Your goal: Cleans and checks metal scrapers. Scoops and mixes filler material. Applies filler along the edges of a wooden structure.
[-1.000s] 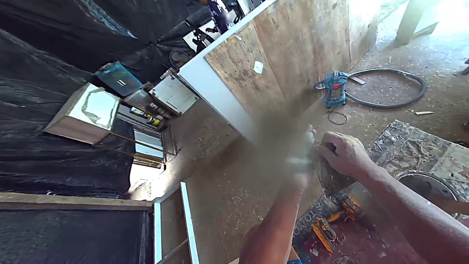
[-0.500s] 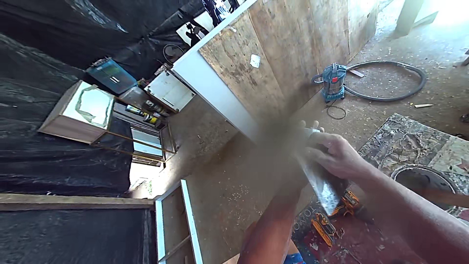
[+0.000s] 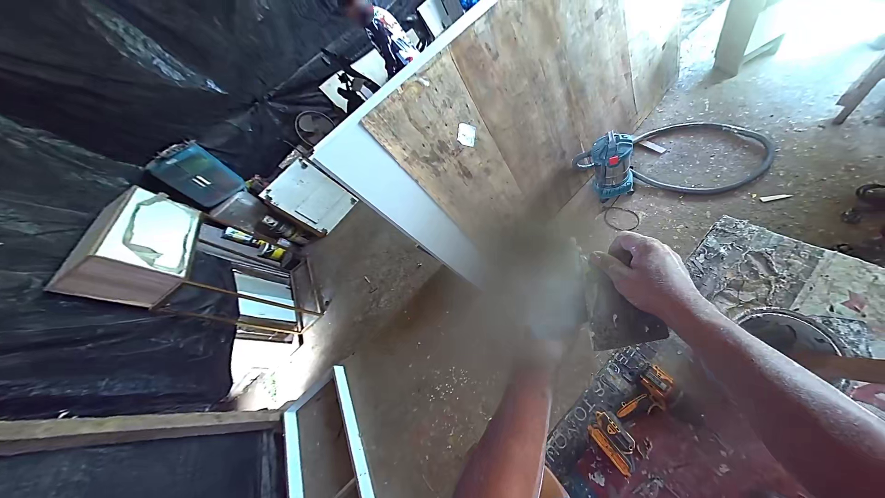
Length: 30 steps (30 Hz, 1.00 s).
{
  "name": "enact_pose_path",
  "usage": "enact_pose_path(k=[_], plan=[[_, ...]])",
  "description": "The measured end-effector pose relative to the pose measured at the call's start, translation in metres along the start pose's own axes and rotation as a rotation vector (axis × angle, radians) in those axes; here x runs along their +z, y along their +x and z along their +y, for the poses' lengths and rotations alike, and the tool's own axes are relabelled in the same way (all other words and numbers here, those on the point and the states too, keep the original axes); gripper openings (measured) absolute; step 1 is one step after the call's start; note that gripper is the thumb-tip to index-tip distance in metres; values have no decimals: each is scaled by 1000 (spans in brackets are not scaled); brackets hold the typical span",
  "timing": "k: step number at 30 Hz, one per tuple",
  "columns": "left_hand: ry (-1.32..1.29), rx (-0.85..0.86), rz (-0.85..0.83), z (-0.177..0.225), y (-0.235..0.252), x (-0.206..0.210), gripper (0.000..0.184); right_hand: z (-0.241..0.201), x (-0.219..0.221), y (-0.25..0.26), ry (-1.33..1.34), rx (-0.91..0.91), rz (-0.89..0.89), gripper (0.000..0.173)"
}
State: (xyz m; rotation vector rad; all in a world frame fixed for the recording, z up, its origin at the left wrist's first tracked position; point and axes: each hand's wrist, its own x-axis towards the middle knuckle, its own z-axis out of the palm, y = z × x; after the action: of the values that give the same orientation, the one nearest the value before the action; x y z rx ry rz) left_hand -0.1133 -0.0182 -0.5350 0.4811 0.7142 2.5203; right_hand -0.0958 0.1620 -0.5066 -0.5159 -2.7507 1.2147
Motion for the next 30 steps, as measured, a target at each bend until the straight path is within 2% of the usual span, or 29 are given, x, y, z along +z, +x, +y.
enact_pose_path(k=[2,5,7,9,11,13,14,15,16,18,21,23,27,30], plan=[[-5,8,24,-4,-1,1,77,0,3,0,-27,26,-30,32],[17,-41,46,-4,-3,1,77,7,11,0,-27,8,-11,32],[24,-128,44,-1,-3,0,83,14,15,1,-17,-38,23,31],[16,-212,34,5,-3,-4,81,23,16,5,-3,-93,37,29],[10,-252,13,8,-3,-8,65,30,17,7,-24,-141,53,27],[22,-275,61,8,-4,-5,48,30,16,9,-62,-183,68,24],[48,-277,113,7,-4,0,52,30,16,9,-81,-211,76,23],[86,-276,164,7,-3,6,67,29,15,9,-101,-233,81,22],[130,-260,231,6,-2,13,75,29,15,9,-121,-245,78,22],[171,-166,302,2,1,17,75,28,15,8,-128,-212,37,28],[245,-29,214,1,2,11,79,22,15,7,-61,-92,-69,39],[309,25,230,-3,-1,14,82,17,18,5,-34,-33,-110,43],[402,126,369,-20,-10,23,65,15,26,2,-27,27,-136,44],[422,79,375,-25,-16,24,65,13,26,3,-36,22,-149,45]])
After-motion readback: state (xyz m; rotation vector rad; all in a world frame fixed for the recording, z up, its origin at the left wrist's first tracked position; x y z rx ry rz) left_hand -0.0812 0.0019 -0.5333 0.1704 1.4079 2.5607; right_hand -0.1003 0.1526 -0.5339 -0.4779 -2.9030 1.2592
